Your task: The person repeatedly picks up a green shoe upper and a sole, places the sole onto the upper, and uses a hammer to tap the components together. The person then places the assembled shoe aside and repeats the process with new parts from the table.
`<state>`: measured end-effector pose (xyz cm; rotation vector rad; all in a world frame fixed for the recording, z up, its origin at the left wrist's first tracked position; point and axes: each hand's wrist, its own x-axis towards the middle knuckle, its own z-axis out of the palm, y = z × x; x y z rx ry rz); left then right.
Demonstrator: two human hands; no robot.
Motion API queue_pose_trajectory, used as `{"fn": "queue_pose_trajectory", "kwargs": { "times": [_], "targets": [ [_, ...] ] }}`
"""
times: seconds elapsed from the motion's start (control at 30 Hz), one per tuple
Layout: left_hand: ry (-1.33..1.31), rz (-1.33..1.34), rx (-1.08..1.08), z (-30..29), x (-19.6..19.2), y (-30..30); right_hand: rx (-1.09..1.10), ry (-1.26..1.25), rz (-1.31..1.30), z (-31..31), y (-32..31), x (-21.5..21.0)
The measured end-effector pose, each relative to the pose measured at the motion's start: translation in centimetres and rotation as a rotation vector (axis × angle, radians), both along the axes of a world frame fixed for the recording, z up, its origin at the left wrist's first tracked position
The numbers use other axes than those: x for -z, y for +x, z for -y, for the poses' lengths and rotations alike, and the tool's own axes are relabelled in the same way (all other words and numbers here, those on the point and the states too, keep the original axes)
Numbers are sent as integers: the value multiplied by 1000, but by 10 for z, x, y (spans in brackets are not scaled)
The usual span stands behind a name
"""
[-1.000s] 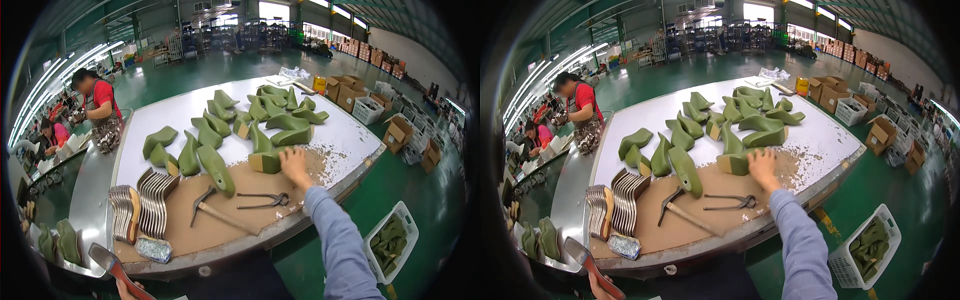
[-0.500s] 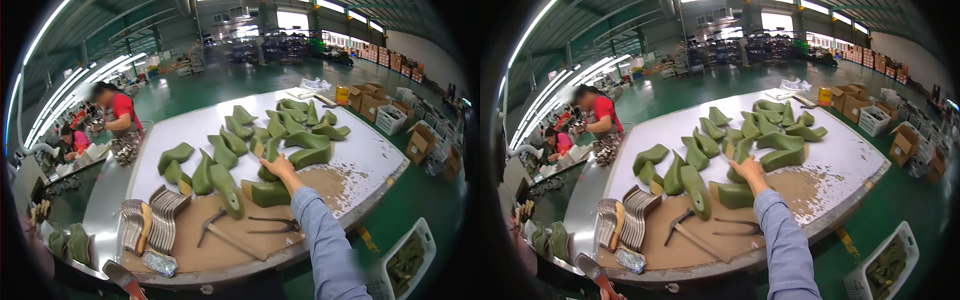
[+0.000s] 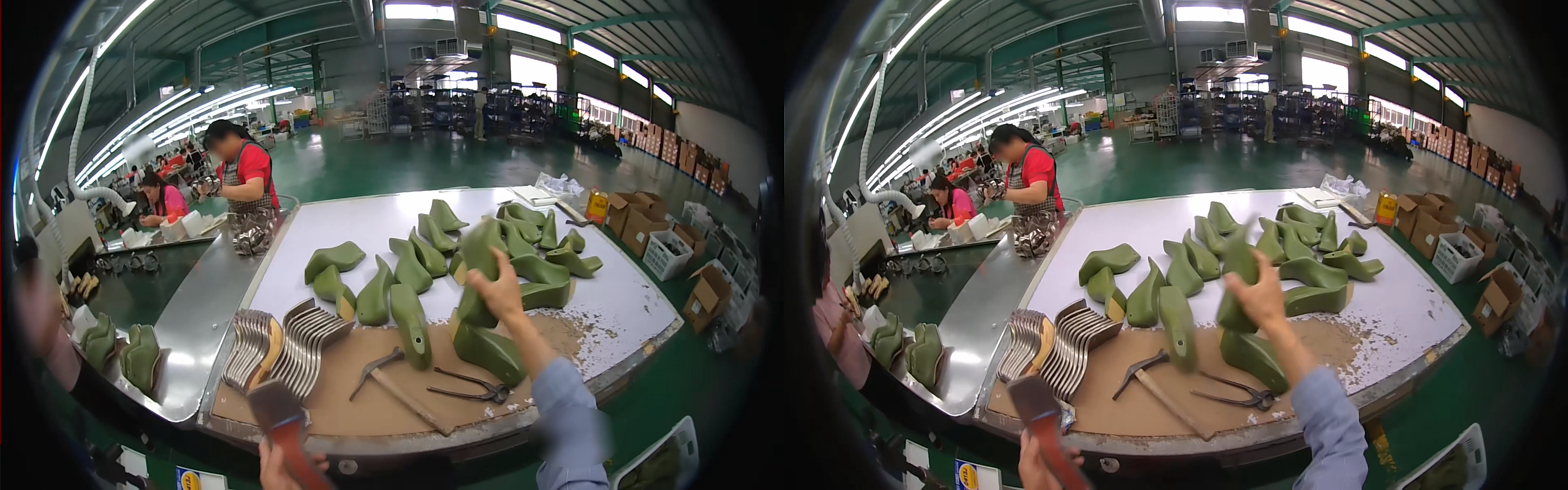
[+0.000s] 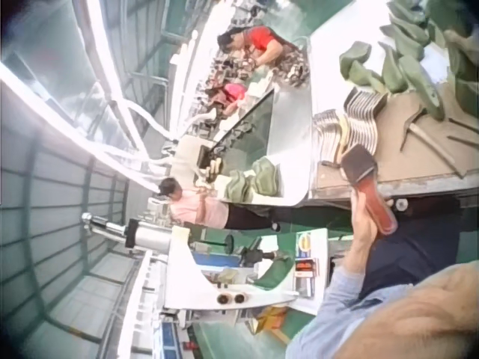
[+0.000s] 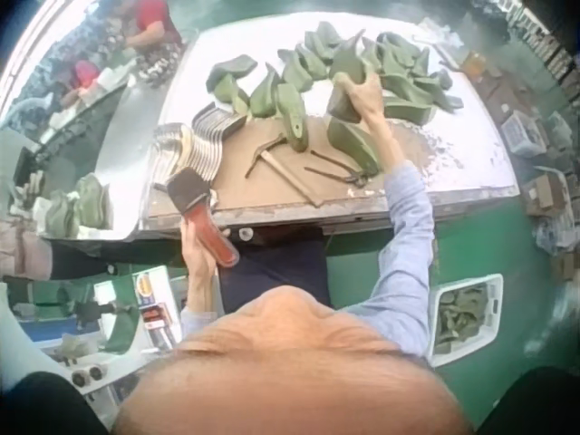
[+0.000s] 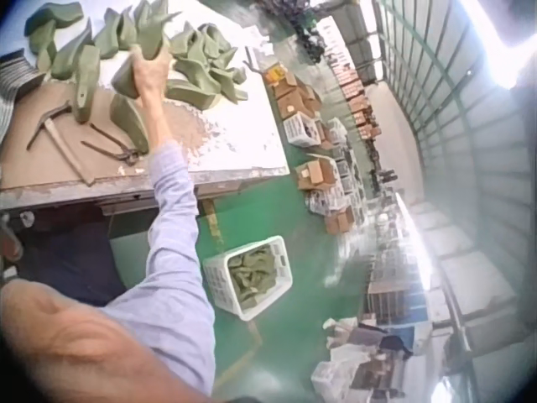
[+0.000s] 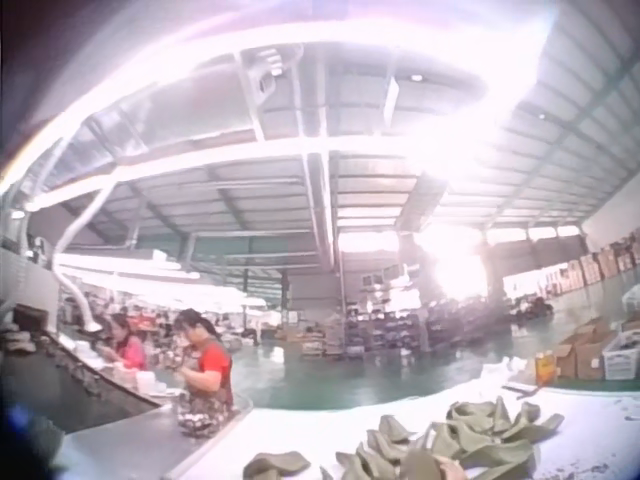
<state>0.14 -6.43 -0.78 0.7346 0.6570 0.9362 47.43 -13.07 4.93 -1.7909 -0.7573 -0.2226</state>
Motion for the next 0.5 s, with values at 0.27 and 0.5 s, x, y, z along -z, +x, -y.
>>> {"fn": "queue_pose_trajectory", "kwargs": {
  "times": [0.27,0.5],
  "targets": [
    [19,449,159,-4,12,42,-782,40,392,25,-332,12],
    [-125,328,8,3,9,-20,-1168,-45,-1016,54,-384,95]
  ]
}}
